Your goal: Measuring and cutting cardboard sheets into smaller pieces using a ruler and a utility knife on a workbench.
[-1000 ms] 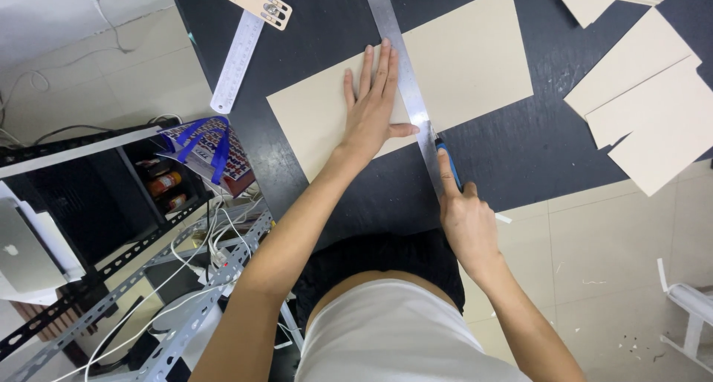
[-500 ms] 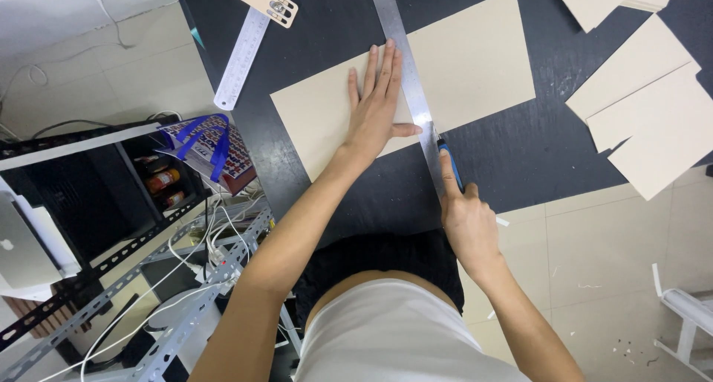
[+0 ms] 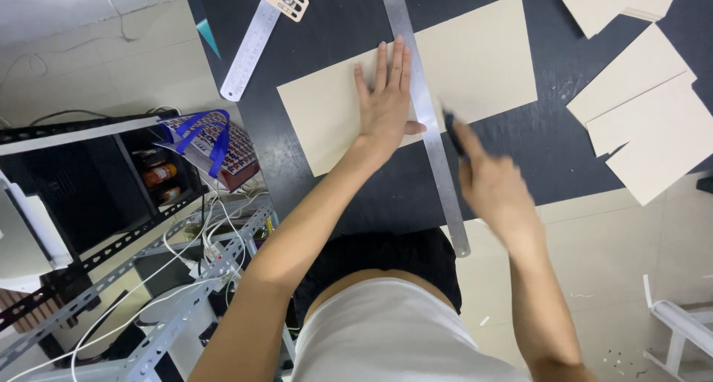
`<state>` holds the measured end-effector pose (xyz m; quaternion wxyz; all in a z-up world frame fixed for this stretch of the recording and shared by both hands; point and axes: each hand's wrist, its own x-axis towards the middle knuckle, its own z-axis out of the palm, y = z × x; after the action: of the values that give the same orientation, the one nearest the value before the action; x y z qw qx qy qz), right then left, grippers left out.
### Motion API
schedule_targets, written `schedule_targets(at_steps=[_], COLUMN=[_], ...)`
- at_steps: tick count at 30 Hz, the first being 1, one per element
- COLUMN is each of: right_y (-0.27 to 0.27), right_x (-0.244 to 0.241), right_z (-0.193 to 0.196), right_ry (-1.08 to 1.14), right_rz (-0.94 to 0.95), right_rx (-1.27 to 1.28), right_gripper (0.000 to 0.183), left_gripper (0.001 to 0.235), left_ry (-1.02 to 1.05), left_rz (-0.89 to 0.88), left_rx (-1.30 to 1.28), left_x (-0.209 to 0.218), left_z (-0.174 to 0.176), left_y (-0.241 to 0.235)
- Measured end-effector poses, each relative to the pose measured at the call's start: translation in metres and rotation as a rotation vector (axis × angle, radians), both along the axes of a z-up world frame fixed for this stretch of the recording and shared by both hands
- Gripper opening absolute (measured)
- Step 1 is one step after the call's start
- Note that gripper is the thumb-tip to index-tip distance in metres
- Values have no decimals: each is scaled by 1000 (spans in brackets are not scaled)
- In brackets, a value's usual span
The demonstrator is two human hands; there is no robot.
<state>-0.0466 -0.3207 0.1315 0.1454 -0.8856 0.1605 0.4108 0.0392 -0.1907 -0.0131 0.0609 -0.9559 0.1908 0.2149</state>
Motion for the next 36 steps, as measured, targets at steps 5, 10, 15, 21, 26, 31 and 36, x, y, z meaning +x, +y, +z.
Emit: schedule_targets(at_steps=[5, 10, 15, 21, 26, 31, 36], right_y=[13, 20, 26, 2, -22, -5, 14], right_x=[61, 62, 59, -37, -10, 65, 72], right_z=[-71, -70, -42, -32, 7, -60, -63], right_ry=[-622, -568, -448, -433, 11, -580, -571], right_rz=[-2, 78, 109, 262, 182, 267, 326], right_rx=[315, 256, 133, 14, -32, 129, 188], right_gripper=[51, 55, 58, 63, 62, 57, 59], left_gripper=[151, 146, 144, 148, 148, 145, 145], left_ry=[20, 107, 91, 5, 93, 133, 167], left_rz=[31, 76, 54, 61, 55, 70, 90], left_rx=[51, -7, 11, 40, 8, 11, -79], left_x=[0, 5, -2, -1, -3, 1, 1], left_z=[0, 4, 4, 6, 4, 4, 2], left_y=[-4, -4, -6, -2, -1, -2, 2])
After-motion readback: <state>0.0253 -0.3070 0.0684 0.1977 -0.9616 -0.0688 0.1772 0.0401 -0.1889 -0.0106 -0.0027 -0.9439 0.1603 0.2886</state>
